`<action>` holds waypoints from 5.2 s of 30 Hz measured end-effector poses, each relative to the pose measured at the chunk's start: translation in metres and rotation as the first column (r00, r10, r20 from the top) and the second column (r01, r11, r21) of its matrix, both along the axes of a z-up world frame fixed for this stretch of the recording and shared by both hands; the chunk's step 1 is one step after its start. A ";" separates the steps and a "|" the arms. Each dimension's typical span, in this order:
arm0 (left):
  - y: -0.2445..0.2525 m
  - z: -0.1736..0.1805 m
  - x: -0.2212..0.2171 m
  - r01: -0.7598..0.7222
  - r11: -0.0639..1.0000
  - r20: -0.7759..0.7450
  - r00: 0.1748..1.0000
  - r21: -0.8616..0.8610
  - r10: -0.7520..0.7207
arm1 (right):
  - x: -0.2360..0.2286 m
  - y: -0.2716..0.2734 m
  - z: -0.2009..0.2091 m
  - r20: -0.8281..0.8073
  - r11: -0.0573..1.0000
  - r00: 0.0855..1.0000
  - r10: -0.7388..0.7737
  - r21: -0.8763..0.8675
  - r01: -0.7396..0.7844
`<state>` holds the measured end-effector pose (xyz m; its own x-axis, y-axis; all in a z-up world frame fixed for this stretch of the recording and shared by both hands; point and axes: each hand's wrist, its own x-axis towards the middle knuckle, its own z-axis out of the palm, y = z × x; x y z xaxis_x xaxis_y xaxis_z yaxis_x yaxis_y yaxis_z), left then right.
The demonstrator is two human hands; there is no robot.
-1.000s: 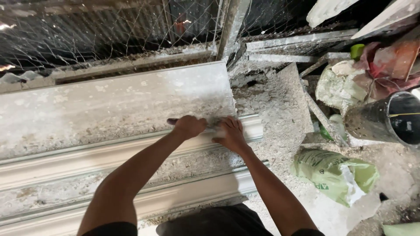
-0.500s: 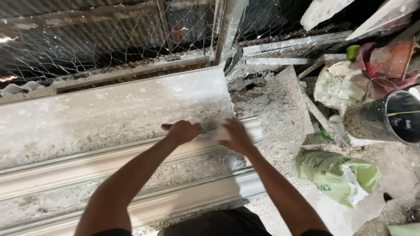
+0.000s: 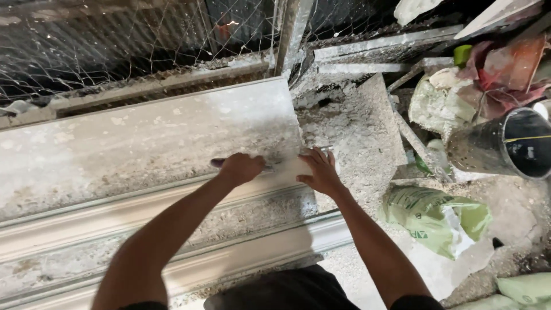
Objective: Trim and smooth the edges of decorative gypsum moldings using a small spatula tool.
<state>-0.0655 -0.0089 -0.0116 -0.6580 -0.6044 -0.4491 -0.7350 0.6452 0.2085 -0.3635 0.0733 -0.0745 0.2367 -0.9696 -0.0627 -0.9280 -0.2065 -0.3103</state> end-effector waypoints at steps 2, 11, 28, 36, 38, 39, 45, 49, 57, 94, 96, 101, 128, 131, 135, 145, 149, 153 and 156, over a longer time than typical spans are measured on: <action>0.007 0.011 0.019 -0.006 0.999 0.089 0.996 0.040 0.002 | 0.003 0.005 0.004 0.026 1.000 0.999 -0.028 -0.010 0.029; 0.005 0.035 -0.039 -0.477 0.756 -0.013 0.842 0.449 0.539 | 0.004 0.006 0.002 0.026 1.000 1.000 -0.010 0.026 0.009; -0.005 -0.050 -0.022 0.143 0.844 -0.193 0.941 -0.517 -0.278 | 0.007 -0.002 0.021 0.107 0.991 0.991 -0.082 0.110 0.070; -0.004 -0.089 -0.070 0.172 0.766 -0.219 0.899 -0.619 -0.379 | 0.009 0.000 0.023 0.097 0.989 0.990 -0.101 0.116 0.089; -0.007 -0.087 -0.059 0.128 0.800 -0.243 0.914 -0.587 -0.325 | 0.010 -0.004 0.019 0.149 0.985 0.982 -0.113 0.148 0.090; -0.009 -0.073 -0.053 0.128 0.796 -0.243 0.913 -0.592 -0.327 | 0.009 -0.005 0.020 0.148 0.986 0.983 -0.113 0.142 0.092; -0.006 -0.027 -0.059 0.082 0.988 -0.133 0.986 -0.132 -0.100 | 0.009 0.000 0.033 0.189 0.990 0.975 -0.115 0.101 0.097; -0.012 -0.051 -0.090 0.159 0.933 -0.174 0.959 -0.324 -0.224 | 0.011 -0.002 0.054 0.283 0.977 0.946 -0.156 0.186 0.106; 0.002 -0.024 -0.070 0.109 0.931 -0.197 0.963 -0.349 -0.187 | -0.017 0.004 0.029 0.117 0.988 0.982 -0.147 0.072 0.139; -0.002 -0.067 -0.092 0.149 0.878 -0.248 0.926 -0.454 -0.285 | -0.030 0.011 0.023 0.153 0.977 0.969 -0.194 -0.057 0.205; -0.005 -0.071 -0.114 0.199 0.923 -0.222 0.934 -0.330 -0.281 | -0.024 0.007 0.032 0.229 0.971 0.945 -0.232 0.003 0.237; -0.011 -0.057 -0.139 0.148 0.865 -0.299 0.899 -0.480 -0.319 | -0.020 -0.003 0.026 0.042 0.965 0.965 -0.257 0.065 0.254; -0.004 -0.029 -0.109 0.155 0.831 -0.225 0.921 -0.534 -0.317 | -0.036 0.003 -0.017 0.248 0.959 0.939 -0.238 -0.091 0.267; 0.004 -0.049 -0.156 0.045 0.823 -0.317 0.910 -0.566 -0.267 | -0.038 0.001 -0.019 0.285 0.957 0.922 -0.264 -0.044 0.288; -0.007 -0.031 -0.131 0.149 0.837 -0.290 0.894 -0.527 -0.342 | -0.034 0.000 -0.015 0.234 0.954 0.941 -0.243 -0.116 0.275; -0.006 -0.067 -0.142 0.097 0.665 -0.246 0.882 -0.740 -0.402 | -0.025 -0.001 -0.003 0.334 0.947 0.895 -0.295 -0.027 0.321; -0.011 -0.042 -0.107 0.248 0.721 -0.159 0.881 -0.647 -0.445 | -0.040 -0.001 -0.068 0.269 0.936 0.931 -0.246 -0.183 0.300; -0.010 -0.062 -0.158 0.177 0.868 -0.323 0.879 -0.464 -0.352 | -0.024 -0.007 -0.023 0.444 0.934 0.838 -0.316 -0.010 0.358; -0.001 -0.060 -0.135 0.159 0.765 -0.284 0.866 -0.624 -0.412 | -0.025 0.012 -0.044 0.298 0.928 0.921 -0.253 -0.194 0.318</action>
